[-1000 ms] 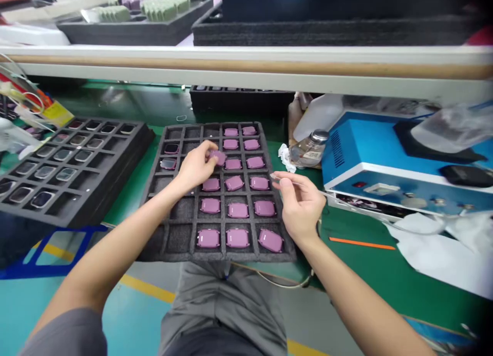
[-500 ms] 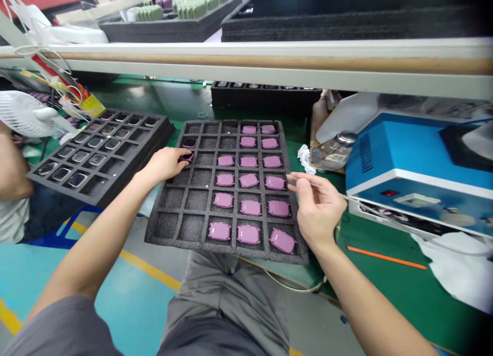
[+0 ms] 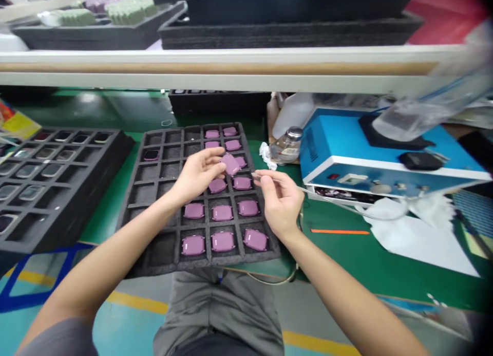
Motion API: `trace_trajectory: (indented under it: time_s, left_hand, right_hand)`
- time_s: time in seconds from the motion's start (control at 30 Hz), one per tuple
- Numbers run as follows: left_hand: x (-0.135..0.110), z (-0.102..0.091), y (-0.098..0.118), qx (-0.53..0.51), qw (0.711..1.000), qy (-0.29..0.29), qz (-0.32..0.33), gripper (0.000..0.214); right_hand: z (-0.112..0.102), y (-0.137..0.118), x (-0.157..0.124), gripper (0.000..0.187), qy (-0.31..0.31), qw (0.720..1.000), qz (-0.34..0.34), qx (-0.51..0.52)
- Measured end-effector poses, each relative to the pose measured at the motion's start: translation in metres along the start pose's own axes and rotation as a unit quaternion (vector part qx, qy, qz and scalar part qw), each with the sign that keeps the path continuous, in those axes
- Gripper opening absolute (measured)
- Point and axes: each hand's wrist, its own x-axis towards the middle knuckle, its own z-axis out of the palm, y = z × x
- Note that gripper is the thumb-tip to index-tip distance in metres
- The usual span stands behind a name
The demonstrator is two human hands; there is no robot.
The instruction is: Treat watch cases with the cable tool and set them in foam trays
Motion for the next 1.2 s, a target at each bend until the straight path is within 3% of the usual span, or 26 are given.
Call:
trace_trajectory:
  time_s: [0.07, 0.17, 0.47, 1.2]
  left_hand:
    - [0.0, 0.021, -0.008, -0.07, 0.997, -0.005, -0.029, 0.056]
    - [-0.004, 0.032, -0.02, -0.088, 0.996, -0.009, -0.033, 0.051]
    - [-0.012, 0.037, -0.021, -0.095, 0.995, -0.017, 0.004, 0.036]
    - [-0.014, 0.04, -0.022, -0.098, 0.995, -0.02, 0.01, 0.034]
  right_hand:
    - [0.001, 0.0, 0.002, 0.017, 0.003, 1.0, -0.006, 0.003]
    - [0.0, -0.003, 0.004, 0.015, 0.0, 1.0, -0.024, -0.002]
    - [-0.002, -0.006, 0.004, 0.013, -0.048, 0.997, -0.053, -0.019]
    - [-0.004, -0.004, 0.003, 0.014, -0.047, 0.996, -0.055, -0.05]
